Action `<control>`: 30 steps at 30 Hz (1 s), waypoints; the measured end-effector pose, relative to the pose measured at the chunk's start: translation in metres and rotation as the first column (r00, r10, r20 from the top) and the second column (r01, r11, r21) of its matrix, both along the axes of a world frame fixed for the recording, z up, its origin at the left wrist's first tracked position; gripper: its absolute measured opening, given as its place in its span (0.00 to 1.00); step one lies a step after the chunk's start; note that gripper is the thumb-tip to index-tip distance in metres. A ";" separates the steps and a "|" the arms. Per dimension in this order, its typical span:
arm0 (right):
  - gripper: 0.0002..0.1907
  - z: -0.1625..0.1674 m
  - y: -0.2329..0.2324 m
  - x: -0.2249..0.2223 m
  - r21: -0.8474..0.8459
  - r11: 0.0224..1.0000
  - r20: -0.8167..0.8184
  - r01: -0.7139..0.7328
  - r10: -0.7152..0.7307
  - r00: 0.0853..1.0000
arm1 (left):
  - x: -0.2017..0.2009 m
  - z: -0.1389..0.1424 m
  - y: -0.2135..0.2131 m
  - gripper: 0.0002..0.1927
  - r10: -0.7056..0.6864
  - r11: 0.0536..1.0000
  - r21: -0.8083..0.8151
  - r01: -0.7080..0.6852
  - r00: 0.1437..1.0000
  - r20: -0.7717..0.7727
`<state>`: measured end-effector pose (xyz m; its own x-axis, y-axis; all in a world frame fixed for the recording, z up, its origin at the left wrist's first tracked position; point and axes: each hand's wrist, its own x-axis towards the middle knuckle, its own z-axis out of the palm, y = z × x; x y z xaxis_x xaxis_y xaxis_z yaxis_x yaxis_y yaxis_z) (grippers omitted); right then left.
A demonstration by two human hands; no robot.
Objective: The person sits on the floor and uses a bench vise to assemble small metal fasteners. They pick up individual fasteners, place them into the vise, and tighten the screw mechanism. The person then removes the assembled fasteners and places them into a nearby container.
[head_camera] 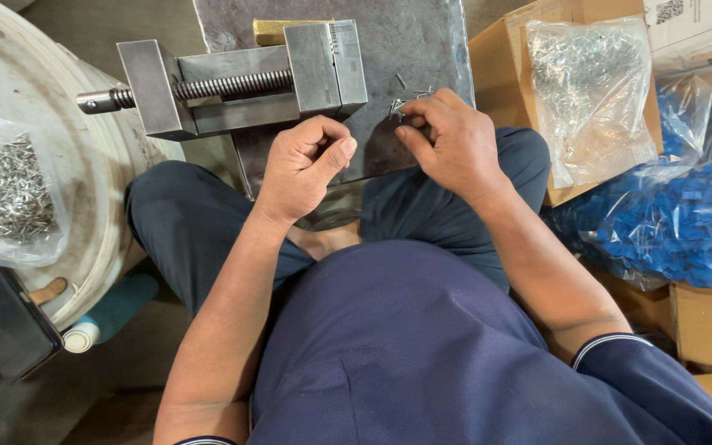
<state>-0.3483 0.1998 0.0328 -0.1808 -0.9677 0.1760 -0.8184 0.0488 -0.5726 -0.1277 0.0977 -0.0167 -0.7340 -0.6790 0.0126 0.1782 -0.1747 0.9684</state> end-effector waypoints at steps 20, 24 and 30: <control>0.07 -0.020 0.024 -0.031 -0.017 0.991 0.401 0.135 -0.117 0.909 | 0.001 0.002 0.000 0.07 0.006 0.999 -0.038 -0.006 1.000 0.005; 0.07 -0.023 0.031 -0.033 -0.070 0.985 0.404 0.157 -0.116 0.907 | 0.001 0.003 0.000 0.07 0.010 0.998 -0.063 -0.010 1.000 -0.004; 0.07 -0.010 0.028 -0.022 -0.031 0.996 0.014 0.079 -0.079 0.997 | 0.000 0.004 0.000 0.08 0.012 0.999 -0.050 -0.012 1.000 0.011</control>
<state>-0.3708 0.2278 0.0230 -0.2586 -0.9443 0.2035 -0.8055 0.0945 -0.5851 -0.1274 0.0982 -0.0129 -0.7260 -0.6866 0.0384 0.1692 -0.1242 0.9777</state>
